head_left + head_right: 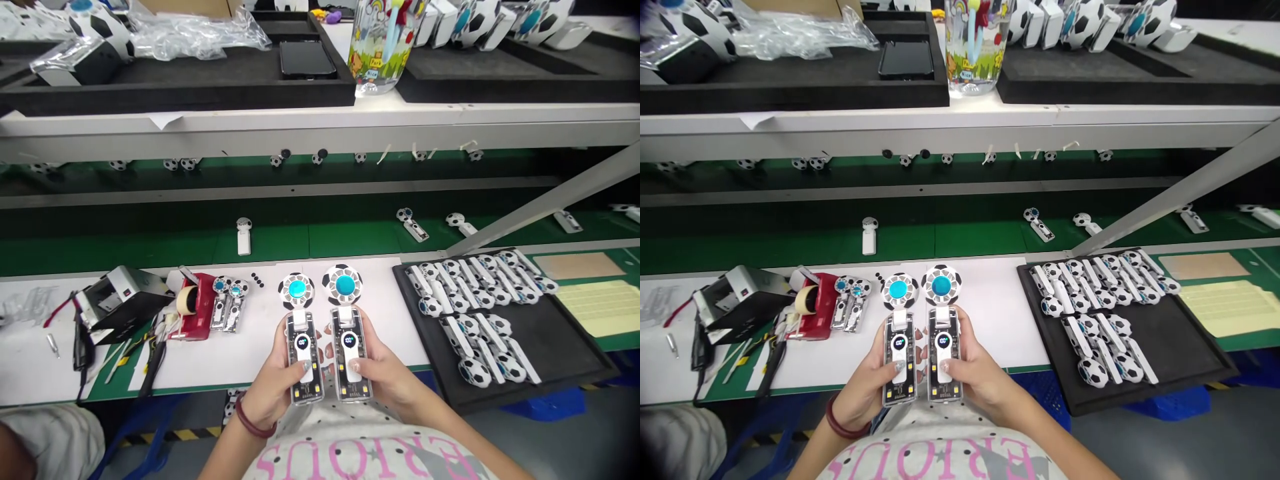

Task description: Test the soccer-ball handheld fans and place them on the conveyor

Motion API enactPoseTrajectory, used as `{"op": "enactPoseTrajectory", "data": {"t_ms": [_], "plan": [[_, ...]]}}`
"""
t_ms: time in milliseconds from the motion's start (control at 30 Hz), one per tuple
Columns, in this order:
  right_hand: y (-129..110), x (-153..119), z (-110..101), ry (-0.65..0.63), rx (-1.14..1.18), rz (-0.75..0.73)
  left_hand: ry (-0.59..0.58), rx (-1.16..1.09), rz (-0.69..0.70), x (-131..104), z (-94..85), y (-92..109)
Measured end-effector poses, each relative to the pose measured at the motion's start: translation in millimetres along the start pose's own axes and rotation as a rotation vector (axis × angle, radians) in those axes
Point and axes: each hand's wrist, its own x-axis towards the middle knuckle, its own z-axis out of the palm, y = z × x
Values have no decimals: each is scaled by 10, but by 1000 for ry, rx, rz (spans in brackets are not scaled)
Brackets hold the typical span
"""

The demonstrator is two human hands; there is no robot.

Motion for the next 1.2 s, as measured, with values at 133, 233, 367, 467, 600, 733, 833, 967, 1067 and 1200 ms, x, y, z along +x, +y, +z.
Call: {"op": "enactPoseTrajectory", "data": {"t_ms": [133,233,367,467,600,733,833,967,1067,1200], "plan": [[1,4,7,13,10,17,10,-13,4,11,-22,-18],[10,6,0,41,18,16,17,-7,11,15,-47,-28],[21,1,-17,38,18,12,12,16,11,7,-57,-32],[22,-7,-21,27,10,-3,4,16,15,-5,-54,-39],[10,-17,-11,5,-22,-10,-2,16,19,-23,-49,-40],[2,-20,-3,-16,-30,-30,0,16,5,-43,-32,-13],[4,-21,-8,-7,-59,-29,-14,14,9,-54,-11,15],[-4,-20,-6,-10,-108,-3,-62,28,19,-61,-2,36],[-17,-18,16,-32,-91,-3,-84,66,55,-70,-14,38],[-25,-32,22,-60,-68,-15,-23,77,91,-101,-17,29]]}}
